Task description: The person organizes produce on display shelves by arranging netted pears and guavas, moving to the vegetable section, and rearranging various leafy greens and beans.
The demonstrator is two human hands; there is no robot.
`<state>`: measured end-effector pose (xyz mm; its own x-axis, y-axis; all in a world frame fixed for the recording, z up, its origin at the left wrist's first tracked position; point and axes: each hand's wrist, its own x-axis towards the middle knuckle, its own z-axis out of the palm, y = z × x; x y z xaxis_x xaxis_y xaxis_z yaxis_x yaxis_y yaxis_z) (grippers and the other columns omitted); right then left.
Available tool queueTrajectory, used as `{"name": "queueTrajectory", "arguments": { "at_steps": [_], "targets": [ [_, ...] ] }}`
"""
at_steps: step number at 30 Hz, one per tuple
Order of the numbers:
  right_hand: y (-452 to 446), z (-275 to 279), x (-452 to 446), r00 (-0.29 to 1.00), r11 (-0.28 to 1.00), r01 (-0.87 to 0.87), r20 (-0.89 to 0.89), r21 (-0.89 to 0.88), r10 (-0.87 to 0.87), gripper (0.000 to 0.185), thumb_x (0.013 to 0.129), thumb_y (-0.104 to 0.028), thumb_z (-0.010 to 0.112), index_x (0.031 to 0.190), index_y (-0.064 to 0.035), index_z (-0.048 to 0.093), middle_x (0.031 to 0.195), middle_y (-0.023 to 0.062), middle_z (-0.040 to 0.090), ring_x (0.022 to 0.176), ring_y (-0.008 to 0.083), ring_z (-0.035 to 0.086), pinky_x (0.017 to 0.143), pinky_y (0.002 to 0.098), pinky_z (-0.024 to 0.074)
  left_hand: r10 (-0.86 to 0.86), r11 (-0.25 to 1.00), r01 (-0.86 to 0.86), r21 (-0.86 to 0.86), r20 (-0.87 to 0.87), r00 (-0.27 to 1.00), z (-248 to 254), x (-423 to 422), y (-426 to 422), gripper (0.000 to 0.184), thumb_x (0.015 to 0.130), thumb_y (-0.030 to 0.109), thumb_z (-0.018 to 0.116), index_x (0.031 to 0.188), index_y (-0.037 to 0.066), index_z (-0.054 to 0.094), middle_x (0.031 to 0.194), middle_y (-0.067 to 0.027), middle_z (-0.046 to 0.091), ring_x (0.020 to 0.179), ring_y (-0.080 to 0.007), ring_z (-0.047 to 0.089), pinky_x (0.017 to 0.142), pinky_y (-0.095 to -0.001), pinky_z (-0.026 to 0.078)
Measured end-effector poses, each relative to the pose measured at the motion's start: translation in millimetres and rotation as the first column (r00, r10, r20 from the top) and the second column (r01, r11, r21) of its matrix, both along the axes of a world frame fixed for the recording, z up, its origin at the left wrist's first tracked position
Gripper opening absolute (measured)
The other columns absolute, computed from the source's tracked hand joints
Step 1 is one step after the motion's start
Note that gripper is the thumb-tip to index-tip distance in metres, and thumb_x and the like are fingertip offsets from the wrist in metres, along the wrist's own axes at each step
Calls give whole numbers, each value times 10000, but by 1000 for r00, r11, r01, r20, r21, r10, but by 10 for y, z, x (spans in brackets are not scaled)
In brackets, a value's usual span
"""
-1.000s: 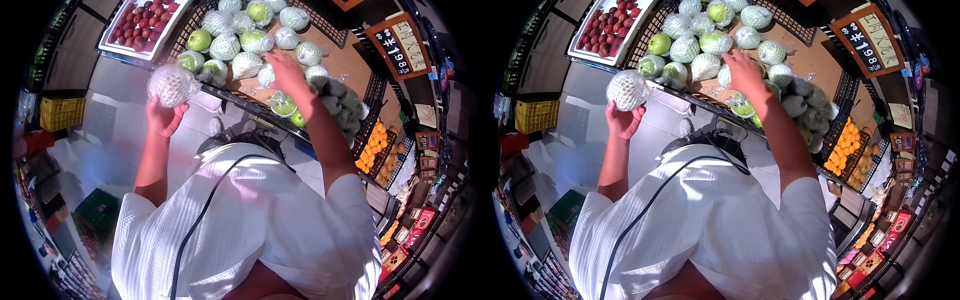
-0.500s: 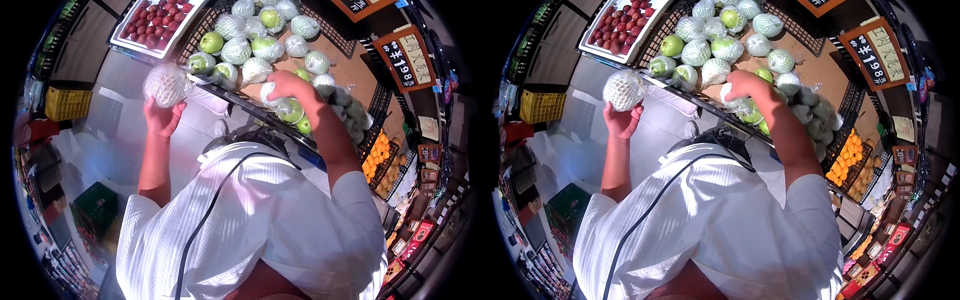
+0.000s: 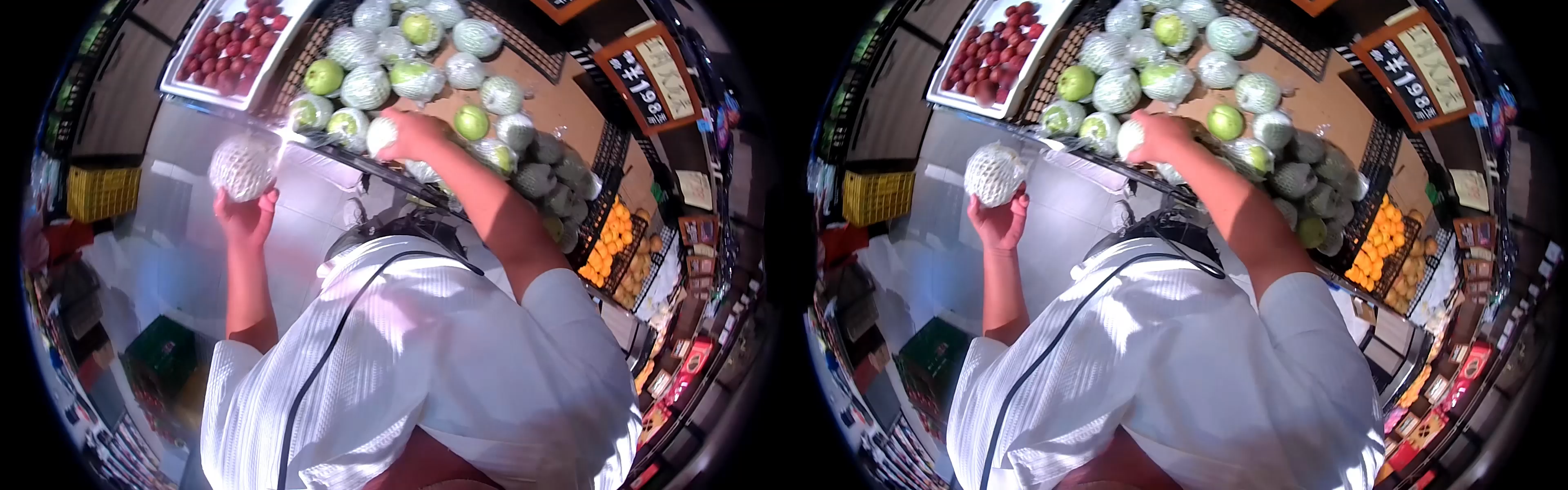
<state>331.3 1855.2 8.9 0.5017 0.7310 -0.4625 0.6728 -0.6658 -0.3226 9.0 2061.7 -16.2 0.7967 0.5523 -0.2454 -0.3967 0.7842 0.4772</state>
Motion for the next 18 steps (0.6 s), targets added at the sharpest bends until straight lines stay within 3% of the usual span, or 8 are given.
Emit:
{"name": "queueTrajectory", "arguments": {
  "at_steps": [4,7,9,10,11,13,15,18],
  "targets": [
    [-33,0,-22,992,998,-58,-110,-29,55,993,683,-530,826,1517,-123,474,1324,174,679,1184,339,670,1000,456,526,-40,999,40,11,-6,999,58,143,-33,747,884,539,663,1471,115,483,1357,-144,599,1076,-366,654,834,-423,571],
    [-174,297,89,984,994,-33,-168,100,49,995,698,-544,823,1523,-117,467,1345,184,667,1205,349,658,1017,456,517,-70,997,70,15,-10,998,112,265,-57,749,880,541,669,1473,124,481,1359,-137,599,1077,-364,652,834,-424,563],
    [-315,371,281,994,961,91,-76,261,-74,812,829,-464,775,1495,-96,490,1334,211,660,1207,373,649,1013,481,516,-68,997,69,18,-27,997,150,337,-84,753,880,541,670,1476,125,477,1360,-138,599,1077,-362,652,831,-425,560],
    [-372,498,393,981,966,193,-11,173,-194,705,856,-414,764,1440,-93,535,1285,207,676,1176,378,657,1002,489,520,-82,997,82,12,-18,996,151,367,-98,754,879,540,670,1478,125,475,1363,-140,597,1078,-361,652,827,-425,560],
    [-546,254,616,961,936,221,103,272,-257,669,840,-397,777,1398,-97,563,1284,187,669,1189,356,646,1010,473,520,-95,995,95,8,-12,995,158,406,-106,755,879,539,669,1479,125,473,1366,-141,595,1079,-360,652,823,-425,560],
    [-762,221,847,915,964,258,306,58,-263,653,833,-382,781,1385,-105,570,1350,149,636,1262,309,607,1033,448,507,-118,993,118,11,-9,993,191,455,-118,757,878,537,669,1480,123,470,1368,-144,593,1080,-359,652,818,-426,559],
    [-915,100,891,917,952,294,307,-89,-255,687,811,-401,799,1385,-109,560,1340,148,645,1237,317,628,1008,457,524,-131,991,132,21,-10,991,184,515,-140,758,876,533,670,1478,119,469,1367,-149,592,1080,-358,652,814,-426,560],
    [-956,-75,922,930,936,332,207,-120,-303,745,767,-424,827,1388,-120,550,1316,157,661,1191,332,659,969,457,548,-148,989,148,16,-7,989,227,589,-186,762,873,533,672,1477,115,468,1362,-153,591,1078,-363,649,817,-427,562]
  ]
}}
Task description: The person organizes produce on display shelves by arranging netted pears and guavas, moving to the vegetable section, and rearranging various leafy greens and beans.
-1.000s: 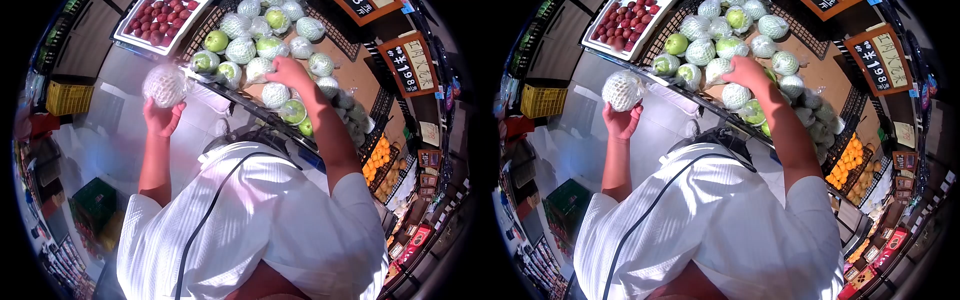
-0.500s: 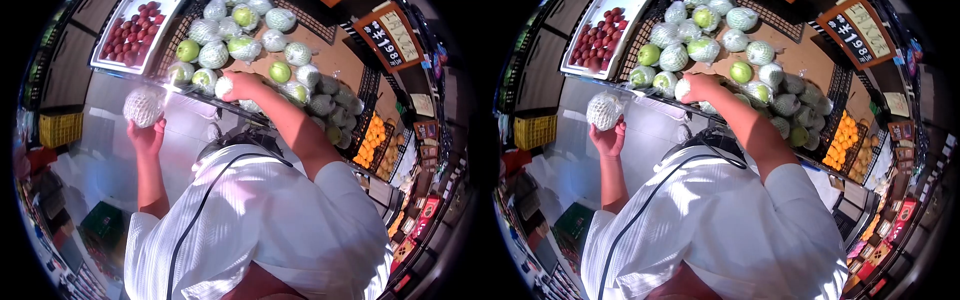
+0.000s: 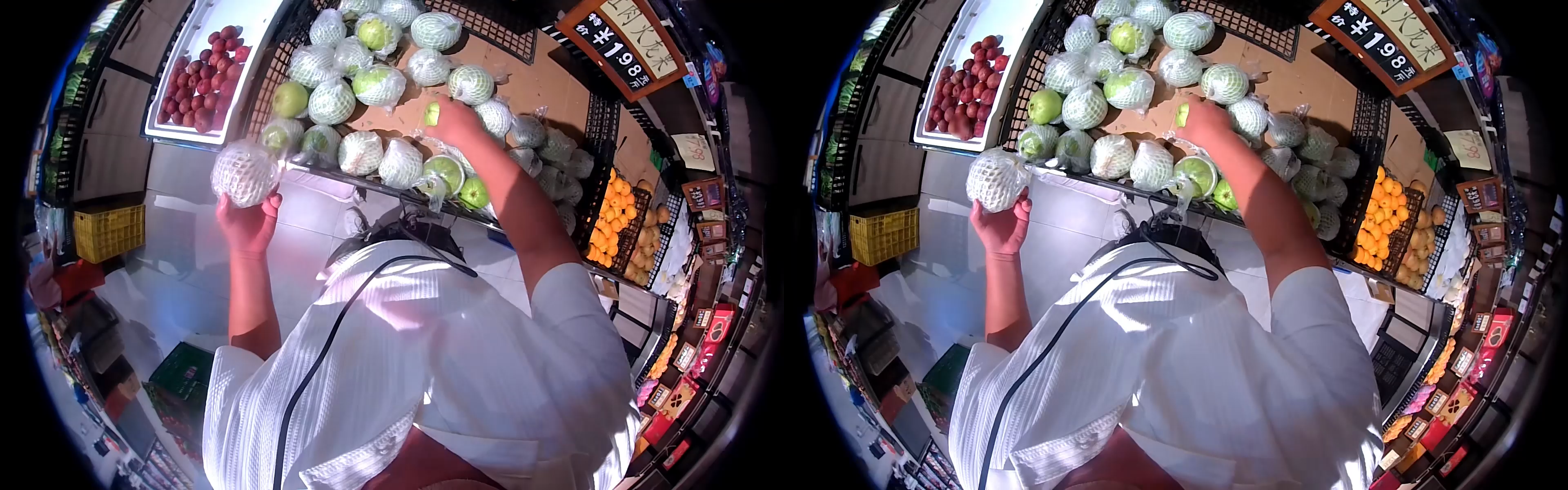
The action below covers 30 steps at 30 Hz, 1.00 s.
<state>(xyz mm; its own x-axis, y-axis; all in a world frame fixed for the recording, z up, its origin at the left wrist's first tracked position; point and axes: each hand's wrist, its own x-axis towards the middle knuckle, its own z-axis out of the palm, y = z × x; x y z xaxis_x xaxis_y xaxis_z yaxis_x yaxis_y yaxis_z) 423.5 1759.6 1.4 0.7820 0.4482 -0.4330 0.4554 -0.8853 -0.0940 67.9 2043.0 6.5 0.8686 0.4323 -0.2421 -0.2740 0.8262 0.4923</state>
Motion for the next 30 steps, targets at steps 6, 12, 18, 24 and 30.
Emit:
{"name": "queueTrajectory", "arguments": {
  "at_steps": [6,12,18,24,30],
  "targets": [
    [293,-28,-272,971,903,119,-239,413,-19,805,649,-373,925,1295,-81,545,1174,156,687,1066,287,689,932,415,554,-11,1000,11,1,1,1000,19,72,-65,766,876,536,672,1487,125,463,1381,-149,580,1100,-367,638,835,-432,559],
    [593,-515,-602,977,784,183,-201,594,-76,788,781,-396,861,1373,-27,494,1259,238,649,1147,359,663,975,440,534,-26,999,26,18,3,1000,111,164,-186,772,884,534,672,1504,130,450,1397,-151,568,1103,-366,631,843,-435,547],
    [-136,-68,92,977,781,175,-203,600,-63,684,812,-411,816,1353,-53,598,1202,175,722,1075,325,710,938,437,558,2,1000,-1,22,-47,999,138,213,-232,799,848,522,713,1491,123,456,1403,-130,552,1101,-345,616,835,-431,544],
    [-753,169,854,901,922,31,388,385,-192,1000,697,-471,878,1532,-131,446,1419,229,590,1304,333,588,1080,421,483,-45,999,45,-1,-2,999,107,313,-272,783,878,534,678,1492,105,449,1387,-161,565,1098,-373,641,835,-427,564],
    [-619,-230,1191,986,911,158,-13,381,-165,1239,548,-520,940,1573,-123,368,1504,219,522,1389,343,516,1150,414,424,-34,999,35,29,-20,999,353,473,-378,750,885,504,668,1464,71,467,1325,-180,592,1025,-351,647,787,-437,567]
  ]
}}
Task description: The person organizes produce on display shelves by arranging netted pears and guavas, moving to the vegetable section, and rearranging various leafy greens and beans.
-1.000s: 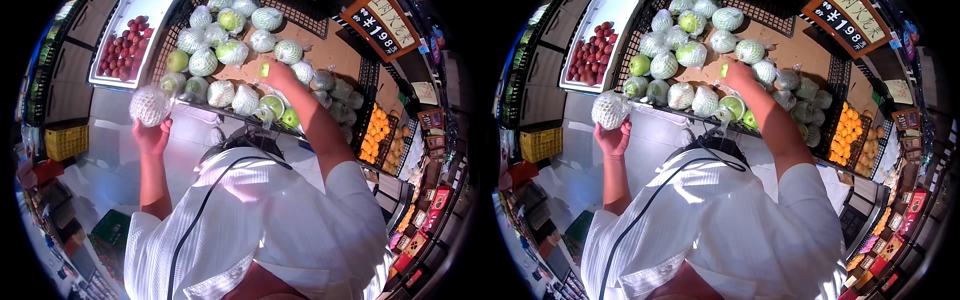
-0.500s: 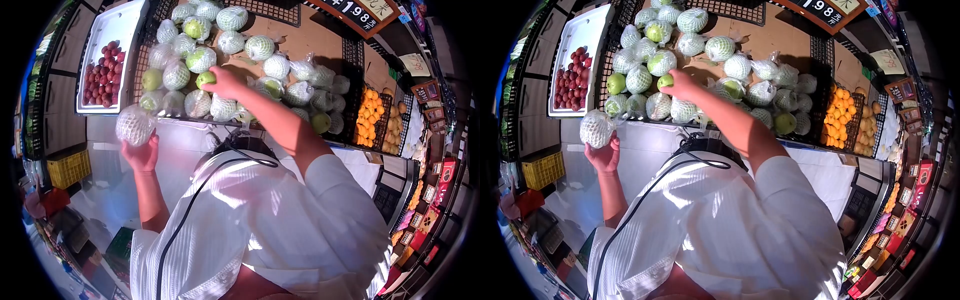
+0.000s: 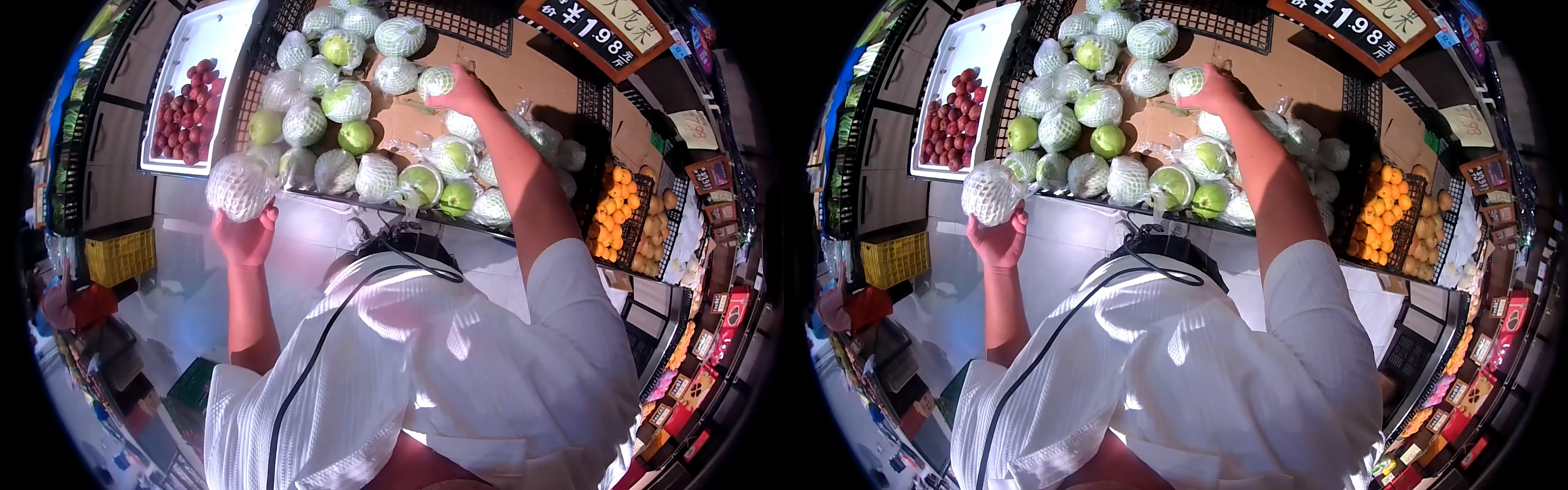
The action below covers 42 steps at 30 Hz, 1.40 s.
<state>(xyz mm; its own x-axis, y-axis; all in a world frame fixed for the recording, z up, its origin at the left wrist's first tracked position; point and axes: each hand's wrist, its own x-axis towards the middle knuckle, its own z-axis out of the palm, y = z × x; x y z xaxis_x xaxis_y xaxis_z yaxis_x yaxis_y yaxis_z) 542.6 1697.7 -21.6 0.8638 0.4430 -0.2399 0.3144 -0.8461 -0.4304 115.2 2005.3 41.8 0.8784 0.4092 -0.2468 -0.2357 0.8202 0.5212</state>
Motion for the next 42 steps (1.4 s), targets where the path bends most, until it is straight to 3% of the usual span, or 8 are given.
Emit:
{"name": "queueTrajectory", "arguments": {
  "at_steps": [7,14,17,20,24,36,39,42],
  "targets": [
    [140,448,-804,912,877,-394,2,-275,411,1142,571,-459,929,1543,-156,412,1429,176,601,1321,338,579,1202,527,308,52,999,-52,7,3,999,-33,-119,26,767,871,523,675,1458,75,468,1299,-175,600,1007,-352,648,760,-434,568],
    [306,378,-716,792,813,-571,-337,-113,509,1054,627,-465,895,1529,-116,475,1392,219,621,1296,354,599,1093,388,480,129,991,-131,-38,-51,990,-98,-362,81,771,865,526,681,1454,75,469,1300,-178,597,989,-354,652,760,-439,570],
    [671,452,-257,892,928,-356,-334,-107,304,919,707,-457,861,1487,-115,515,1391,205,614,1224,325,641,1024,410,528,72,997,-71,-25,42,996,-182,-434,144,774,876,527,676,1481,95,461,1335,-170,595,1054,-367,654,809,-430,578],
    [1018,415,-294,964,975,-198,158,-100,212,910,731,-433,868,1509,-171,476,1411,194,570,1223,352,630,1011,443,536,75,996,-73,-53,38,996,-170,-412,88,773,876,531,674,1483,102,462,1342,-168,597,1040,-365,659,813,-434,577],
    [1298,167,-447,984,983,-105,126,-150,125,1028,706,-362,908,1575,-285,365,1457,202,513,1293,433,561,1025,493,526,55,995,-54,-88,9,998,-182,-386,18,748,862,490,685,1452,83,471,1341,-162,590,1048,-353,655,797,-455,572],
    [1177,434,-438,905,901,-398,-233,-170,356,973,706,-540,865,1445,5,541,1337,235,665,1226,322,663,1037,383,508,56,995,-55,-83,3,998,-266,-372,122,748,865,499,685,1466,106,476,1383,-135,586,1100,-318,644,787,-436,586],
    [1386,647,-15,975,972,-203,65,-116,212,884,713,-570,843,1443,-135,596,1340,214,665,1213,347,661,1041,427,514,95,994,-96,-55,-16,995,-203,-423,128,737,865,494,687,1460,111,484,1384,-117,588,1135,-300,629,776,-431,580],
    [1521,515,158,724,967,-234,646,-99,241,836,683,-528,862,1399,-162,633,1313,188,683,1183,327,676,1018,426,531,127,991,-129,-27,-54,990,-158,-522,105,743,861,507,683,1462,118,485,1388,-113,585,1147,-292,618,777,-424,570]
  ]
}}
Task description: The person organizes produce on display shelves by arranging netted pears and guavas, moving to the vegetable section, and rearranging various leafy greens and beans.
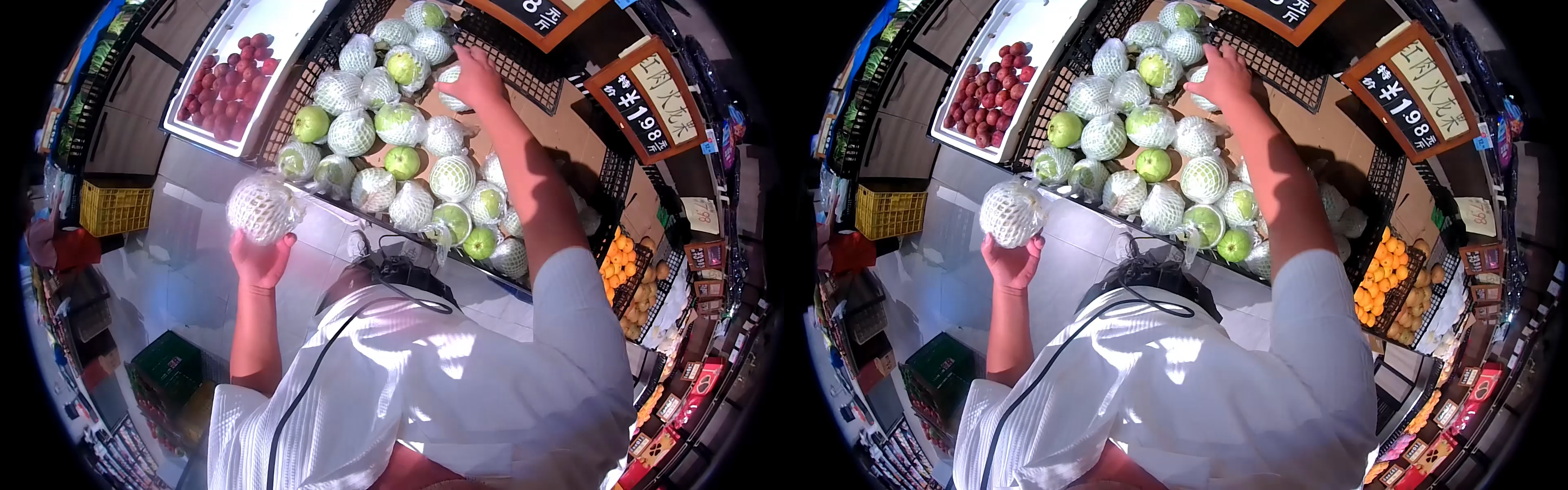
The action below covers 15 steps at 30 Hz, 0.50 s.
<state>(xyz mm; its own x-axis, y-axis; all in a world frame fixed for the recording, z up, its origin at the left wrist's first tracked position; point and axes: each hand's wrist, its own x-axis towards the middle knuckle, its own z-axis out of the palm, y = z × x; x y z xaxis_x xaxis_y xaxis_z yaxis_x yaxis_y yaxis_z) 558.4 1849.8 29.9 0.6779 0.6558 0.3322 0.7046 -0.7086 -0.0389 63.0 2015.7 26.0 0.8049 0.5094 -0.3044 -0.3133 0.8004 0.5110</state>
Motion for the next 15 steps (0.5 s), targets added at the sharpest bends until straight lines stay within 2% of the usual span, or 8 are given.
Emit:
{"name": "queueTrajectory", "arguments": {
  "at_steps": [1,3,4,7,11,13,15],
  "targets": [
    [-3,-126,127,981,998,-34,-195,-61,21,836,683,-512,860,1400,-151,625,1309,179,683,1179,331,673,1015,424,528,5,1000,-5,3,-15,1000,19,-29,-19,746,859,511,682,1463,120,486,1390,-112,584,1150,-289,615,778,-422,567],
    [-26,-237,254,831,980,-128,-555,-152,23,838,681,-479,854,1400,-127,608,1301,161,683,1169,339,667,1008,418,522,-20,1000,20,-10,-27,999,41,-60,-34,747,853,499,695,1464,122,489,1399,-109,577,1166,-290,611,793,-421,572],
    [-33,-207,252,827,963,-103,-559,-249,-56,870,674,-459,851,1422,-110,577,1311,180,673,1184,352,659,1019,426,519,-34,999,33,-14,-33,999,41,-69,-30,746,852,494,697,1464,121,490,1400,-108,577,1170,-290,611,799,-420,577],
    [-153,-169,179,825,943,-12,-537,-332,-178,887,663,-449,859,1417,-81,572,1315,199,670,1195,361,655,1027,431,515,-72,997,72,14,-24,997,52,69,-92,786,848,465,754,1480,97,465,1401,-117,577,1174,-284,620,836,-415,606],
    [-667,-203,61,818,960,6,-550,-280,-165,843,696,-426,859,1399,-58,576,1309,214,672,1201,375,652,1036,437,513,-243,969,243,34,11,970,-82,510,-205,844,829,456,819,1501,112,444,1434,-112,567,1240,-278,604,880,-430,613],
    [-873,-243,-55,787,967,47,-587,-250,-190,835,713,-438,850,1409,-70,571,1338,211,654,1229,376,632,1049,437,504,-355,934,353,52,30,934,-156,854,-282,807,876,433,783,1522,107,426,1456,-112,562,1305,-279,578,941,-457,606],
    [-1030,-216,-226,782,966,76,-586,-247,-212,845,722,-458,840,1433,-99,558,1378,209,623,1262,379,608,1067,445,489,-436,899,435,45,22,900,-157,1261,-419,731,921,402,740,1507,90,434,1443,-115,572,1270,-281,605,965,-429,593]
  ]
}}
